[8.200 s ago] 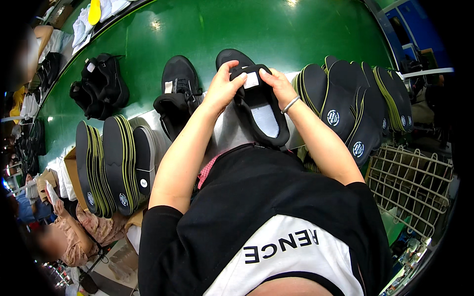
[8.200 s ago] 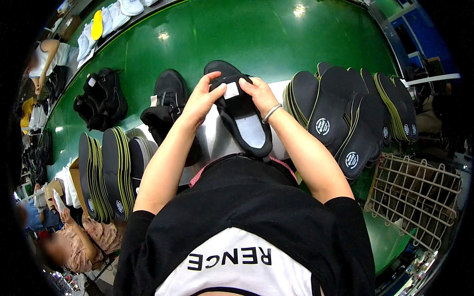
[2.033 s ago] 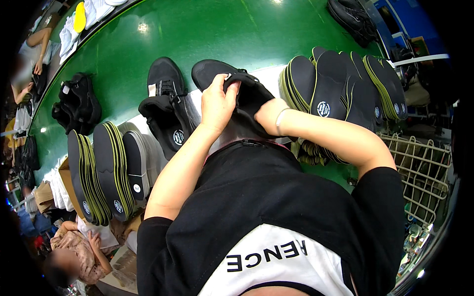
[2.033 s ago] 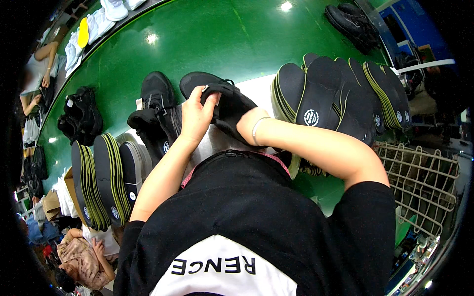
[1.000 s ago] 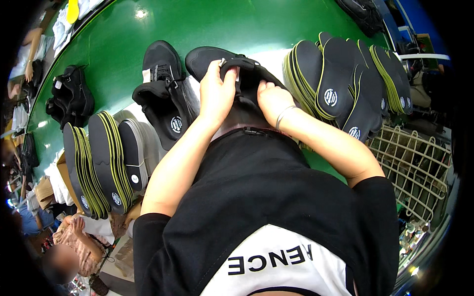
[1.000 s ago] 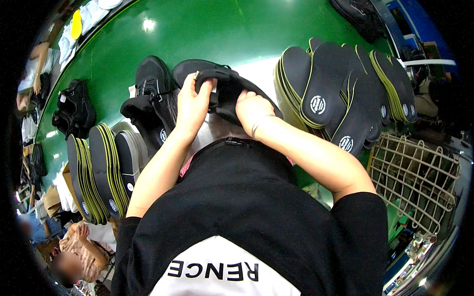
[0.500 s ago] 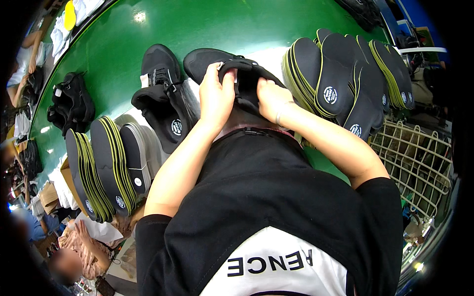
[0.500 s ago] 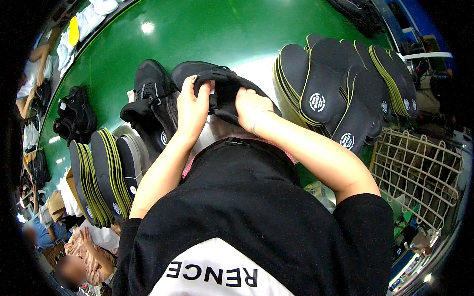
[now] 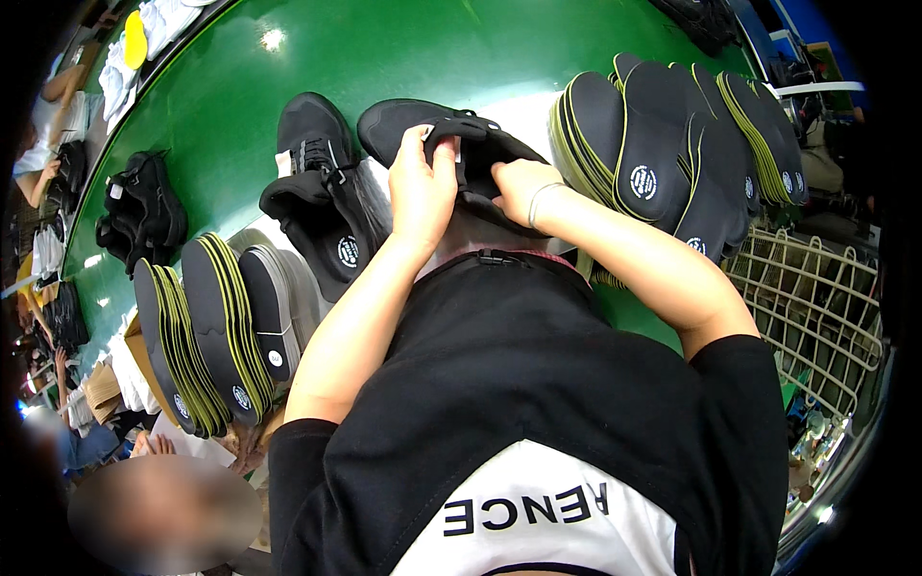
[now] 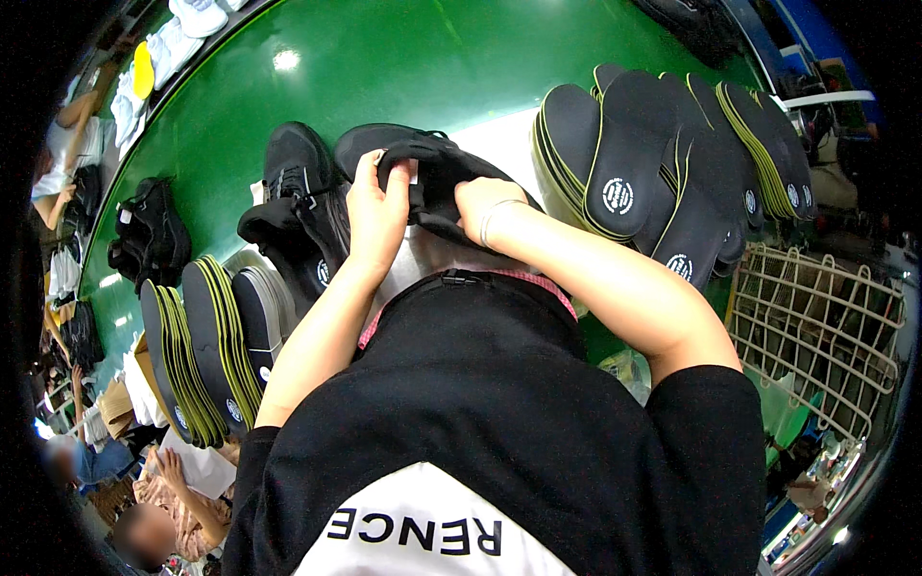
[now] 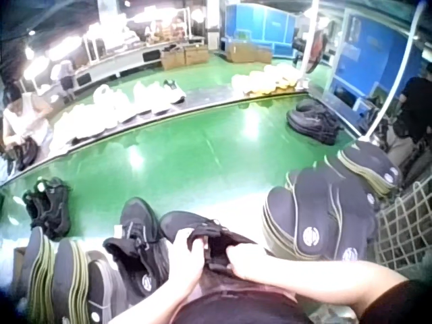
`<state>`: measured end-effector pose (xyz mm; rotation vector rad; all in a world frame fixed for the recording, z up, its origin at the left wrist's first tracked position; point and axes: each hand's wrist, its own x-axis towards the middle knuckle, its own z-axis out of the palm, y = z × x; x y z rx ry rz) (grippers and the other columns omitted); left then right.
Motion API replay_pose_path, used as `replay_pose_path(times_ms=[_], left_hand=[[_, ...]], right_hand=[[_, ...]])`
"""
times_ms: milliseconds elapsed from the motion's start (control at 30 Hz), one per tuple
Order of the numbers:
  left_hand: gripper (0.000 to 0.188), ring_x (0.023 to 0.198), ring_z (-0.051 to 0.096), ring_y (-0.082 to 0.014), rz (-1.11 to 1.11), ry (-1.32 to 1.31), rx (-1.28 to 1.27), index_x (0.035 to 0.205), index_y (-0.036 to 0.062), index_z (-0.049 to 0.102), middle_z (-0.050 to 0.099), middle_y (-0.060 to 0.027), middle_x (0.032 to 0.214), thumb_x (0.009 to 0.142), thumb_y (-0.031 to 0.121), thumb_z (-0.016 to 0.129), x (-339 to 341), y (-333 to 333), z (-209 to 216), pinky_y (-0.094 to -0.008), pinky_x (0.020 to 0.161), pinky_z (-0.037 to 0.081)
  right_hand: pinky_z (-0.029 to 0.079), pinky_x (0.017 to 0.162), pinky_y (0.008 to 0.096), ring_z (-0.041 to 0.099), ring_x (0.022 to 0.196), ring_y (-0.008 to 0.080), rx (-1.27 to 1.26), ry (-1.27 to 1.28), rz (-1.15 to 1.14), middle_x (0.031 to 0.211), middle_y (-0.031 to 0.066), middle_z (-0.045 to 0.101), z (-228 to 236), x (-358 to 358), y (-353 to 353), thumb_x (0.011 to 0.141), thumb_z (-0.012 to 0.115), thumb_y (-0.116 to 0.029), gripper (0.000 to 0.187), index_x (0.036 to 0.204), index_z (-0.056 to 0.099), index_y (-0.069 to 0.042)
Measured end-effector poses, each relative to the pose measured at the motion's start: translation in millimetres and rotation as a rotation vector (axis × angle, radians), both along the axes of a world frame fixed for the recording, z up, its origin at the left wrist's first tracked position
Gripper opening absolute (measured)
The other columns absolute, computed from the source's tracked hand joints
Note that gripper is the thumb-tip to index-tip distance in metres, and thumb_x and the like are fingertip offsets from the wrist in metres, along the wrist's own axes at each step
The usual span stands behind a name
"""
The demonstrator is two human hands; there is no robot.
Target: The person checks tags and insoles of shoes by hand, places them on a conveyor belt, and retrieves more insoles from a cart.
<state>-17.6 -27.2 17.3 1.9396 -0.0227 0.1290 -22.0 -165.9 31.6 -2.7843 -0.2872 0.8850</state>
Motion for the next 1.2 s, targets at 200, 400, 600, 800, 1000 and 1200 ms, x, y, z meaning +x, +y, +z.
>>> replay_pose_path(times_ms=[200,400,600,800,1000,1200], left_hand=[[0.018,0.069,0.055,-0.0136,-0.014,0.051,-0.228,0.092,-0.0004,0.051,0.059,-0.0083,0.074,0.081,0.014,0.054,2.9,1.3,-8.4,-0.0252,0.065,0.043],[0.012,0.072,0.052,-0.0084,-0.013,0.004,-0.106,0.09,0.0002,0.054,0.058,-0.0032,0.078,0.08,0.007,0.053,-2.7,5.6,18.0,-0.0216,0.068,0.042],[0.015,0.069,0.053,-0.0085,-0.082,-0.223,-0.02,0.092,0.0002,0.054,0.057,-0.0033,0.076,0.077,0.001,0.055,-10.8,1.1,23.4,-0.0211,0.064,0.043],[0.016,0.07,0.052,-0.0086,-0.099,-0.195,0.002,0.093,0.0001,0.054,0.058,-0.0032,0.076,0.077,0.001,0.055,-3.3,-3.1,24.2,-0.0213,0.065,0.042],[0.021,0.074,0.057,-0.0266,-0.092,0.067,-0.038,0.091,0.0003,0.053,0.059,-0.0133,0.081,0.073,0.01,0.058,8.7,-2.8,24.6,-0.0312,0.068,0.044],[0.023,0.08,0.054,-0.0282,-0.132,-0.638,0.426,0.091,0.004,0.054,0.056,-0.0115,0.083,0.071,0.01,0.061,4.3,-11.6,58.0,-0.0338,0.073,0.043]], right_hand=[[0.046,0.071,0.0383,0.058,0.08,0.0299,-0.059,0.007,0.023,0.084,0.0192,0.059,-1.9,-0.1,5.7,0.073,0.057,-0.022,0.023,0.086,0.055,-0.002],[0.045,0.068,0.0362,0.057,0.08,0.0293,0.369,-0.101,0.054,0.084,0.0173,0.059,27.8,-2.5,-17.7,0.075,0.053,-0.018,0.021,0.085,0.058,0.0],[0.043,0.06,0.0263,0.048,0.065,0.0133,0.489,-0.111,-0.27,0.09,0.0095,0.051,22.2,-28.7,-70.3,0.069,0.064,-0.018,0.043,0.106,0.05,-0.001],[0.043,0.076,0.0366,0.054,0.085,0.0319,0.392,-0.247,-0.269,0.089,0.0186,0.056,14.5,-40.6,-60.8,0.071,0.051,-0.014,0.03,0.096,0.054,0.002],[0.043,0.075,0.0375,0.054,0.085,0.0307,0.276,-0.368,-0.244,0.089,0.0168,0.055,13.0,-39.9,-55.5,0.072,0.052,-0.013,0.029,0.097,0.053,0.0],[0.044,0.07,0.038,0.055,0.08,0.0294,0.201,-0.458,-0.248,0.084,0.0136,0.055,24.2,-36.2,-51.8,0.072,0.054,-0.014,0.019,0.089,0.052,-0.004]])
